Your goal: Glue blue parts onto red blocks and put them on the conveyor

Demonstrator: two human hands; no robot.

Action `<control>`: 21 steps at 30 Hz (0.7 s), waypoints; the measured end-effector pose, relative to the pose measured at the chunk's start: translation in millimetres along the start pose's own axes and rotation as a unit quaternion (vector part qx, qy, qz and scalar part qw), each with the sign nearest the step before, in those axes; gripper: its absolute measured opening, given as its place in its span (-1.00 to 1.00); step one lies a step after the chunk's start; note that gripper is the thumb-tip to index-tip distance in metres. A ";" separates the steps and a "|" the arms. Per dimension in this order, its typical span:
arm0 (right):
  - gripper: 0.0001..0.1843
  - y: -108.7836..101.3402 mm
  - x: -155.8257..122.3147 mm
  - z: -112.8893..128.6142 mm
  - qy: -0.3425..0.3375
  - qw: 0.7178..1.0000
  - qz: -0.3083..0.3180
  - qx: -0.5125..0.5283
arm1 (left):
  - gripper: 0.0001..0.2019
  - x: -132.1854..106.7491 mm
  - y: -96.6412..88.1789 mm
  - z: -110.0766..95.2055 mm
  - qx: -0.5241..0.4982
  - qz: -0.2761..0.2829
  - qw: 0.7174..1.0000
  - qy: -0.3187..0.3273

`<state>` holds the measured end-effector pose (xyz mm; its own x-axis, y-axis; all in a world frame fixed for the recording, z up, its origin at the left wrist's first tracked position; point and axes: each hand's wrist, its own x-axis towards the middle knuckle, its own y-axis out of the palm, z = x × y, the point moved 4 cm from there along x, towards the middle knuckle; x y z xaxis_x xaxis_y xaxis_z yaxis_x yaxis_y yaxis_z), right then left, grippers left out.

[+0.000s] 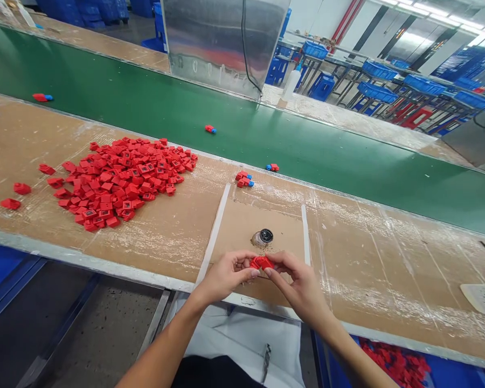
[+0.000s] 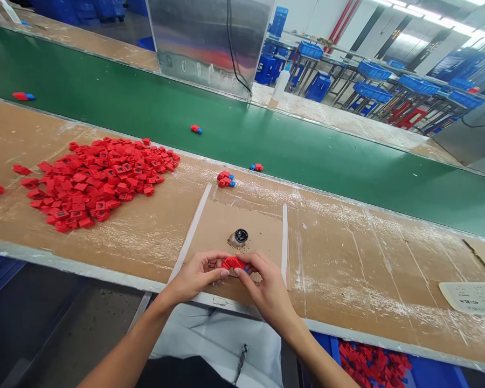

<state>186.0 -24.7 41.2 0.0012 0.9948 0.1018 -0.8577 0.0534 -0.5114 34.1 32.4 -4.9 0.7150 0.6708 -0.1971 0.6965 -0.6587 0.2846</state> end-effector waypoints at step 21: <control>-0.83 13.8 0.2 3.7 -0.040 0.992 0.036 -0.115 | -0.73 0.8 3.2 3.5 0.101 0.013 0.994 -0.034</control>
<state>172.2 -24.1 37.4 -0.1053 0.9870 0.1211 -0.7141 0.0097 -0.6999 37.1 29.7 -7.5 0.7312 0.6320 -0.2565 0.6703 -0.7356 0.0982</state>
